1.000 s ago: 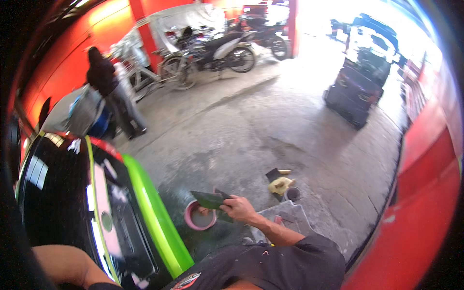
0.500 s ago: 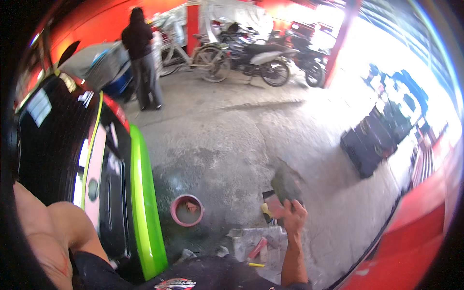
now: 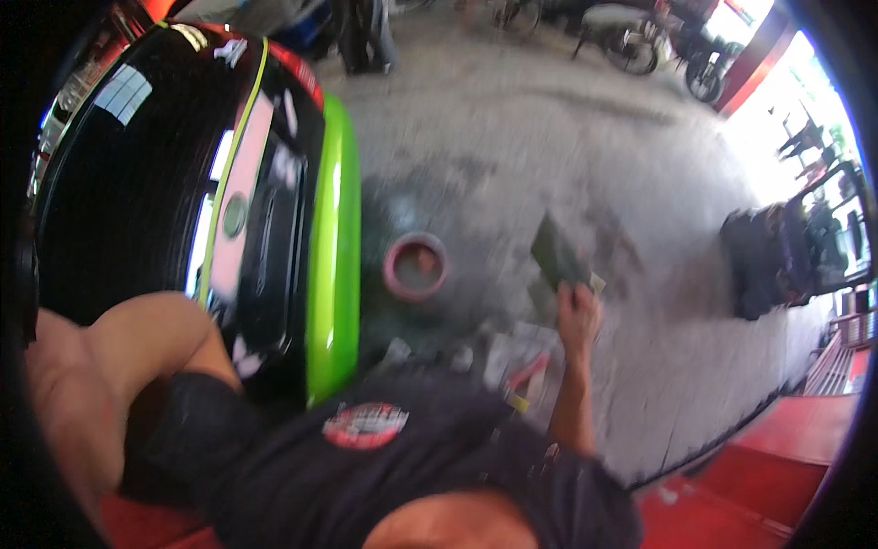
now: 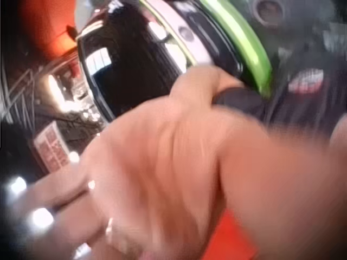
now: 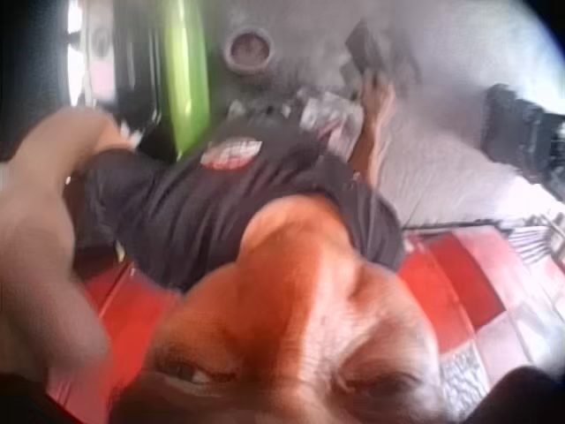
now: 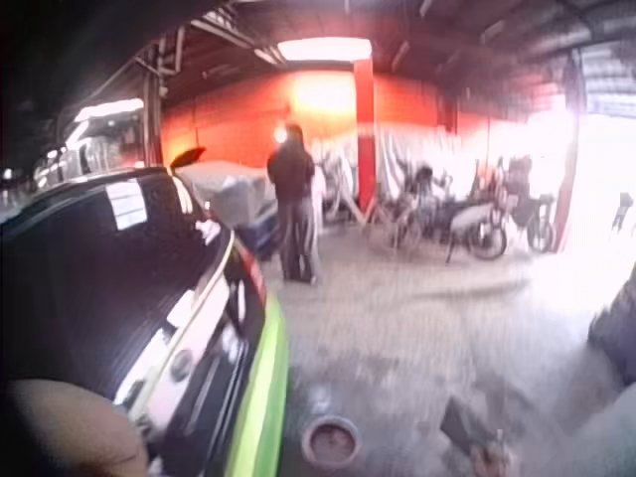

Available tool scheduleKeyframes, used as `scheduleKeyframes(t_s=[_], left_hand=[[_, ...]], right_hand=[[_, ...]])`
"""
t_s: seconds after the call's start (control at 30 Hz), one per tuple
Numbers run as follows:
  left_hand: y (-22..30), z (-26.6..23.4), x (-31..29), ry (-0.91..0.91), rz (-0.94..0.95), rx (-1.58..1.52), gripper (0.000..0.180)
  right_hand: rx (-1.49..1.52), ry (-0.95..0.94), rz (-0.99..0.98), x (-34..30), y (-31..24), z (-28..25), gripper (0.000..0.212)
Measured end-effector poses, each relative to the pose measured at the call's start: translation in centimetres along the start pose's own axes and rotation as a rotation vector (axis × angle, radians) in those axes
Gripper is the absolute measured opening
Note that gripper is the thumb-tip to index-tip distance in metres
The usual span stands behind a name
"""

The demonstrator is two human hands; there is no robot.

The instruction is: The person sands the rear bumper of a green car using a sanding block and sandpaper. They repeatedly dip the sandpaper into a bucket of water and wipe the surface while working on the area marked by yellow tape.

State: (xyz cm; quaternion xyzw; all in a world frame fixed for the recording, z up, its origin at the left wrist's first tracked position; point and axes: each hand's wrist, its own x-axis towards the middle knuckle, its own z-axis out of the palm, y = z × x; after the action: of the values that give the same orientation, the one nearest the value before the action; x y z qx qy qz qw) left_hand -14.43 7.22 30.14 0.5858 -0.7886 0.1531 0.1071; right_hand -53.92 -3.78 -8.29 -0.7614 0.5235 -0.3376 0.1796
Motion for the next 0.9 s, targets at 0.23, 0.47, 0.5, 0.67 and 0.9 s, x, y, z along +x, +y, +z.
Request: scheduleKeyframes(t_s=[0.23,0.47,0.5,0.67,0.9], left_hand=[[4.2,13.7,-3.8,0.422,-0.733,-0.450,0.039],[12.4,30.5,-5.4,0.264,-0.733,-1.048,0.040],[12.3,30.3,-5.5,0.216,-0.812,-1.120,0.040],[10.2,28.2,-7.6,0.273,-0.573,-0.914,0.035],[12.5,29.2,-5.4,0.818,-0.966,-1.051,0.018]], right_hand=[[0.864,-0.302,0.229,9.0,-5.8,3.6,0.031],[0.993,-0.606,0.180,7.9,-12.1,6.3,0.021],[0.986,-0.599,0.147,7.9,-11.9,6.6,0.022],[0.816,-0.667,-0.005,9.1,-12.5,4.3,0.022],[0.736,-0.519,-0.100,7.4,-12.7,5.5,0.032]])
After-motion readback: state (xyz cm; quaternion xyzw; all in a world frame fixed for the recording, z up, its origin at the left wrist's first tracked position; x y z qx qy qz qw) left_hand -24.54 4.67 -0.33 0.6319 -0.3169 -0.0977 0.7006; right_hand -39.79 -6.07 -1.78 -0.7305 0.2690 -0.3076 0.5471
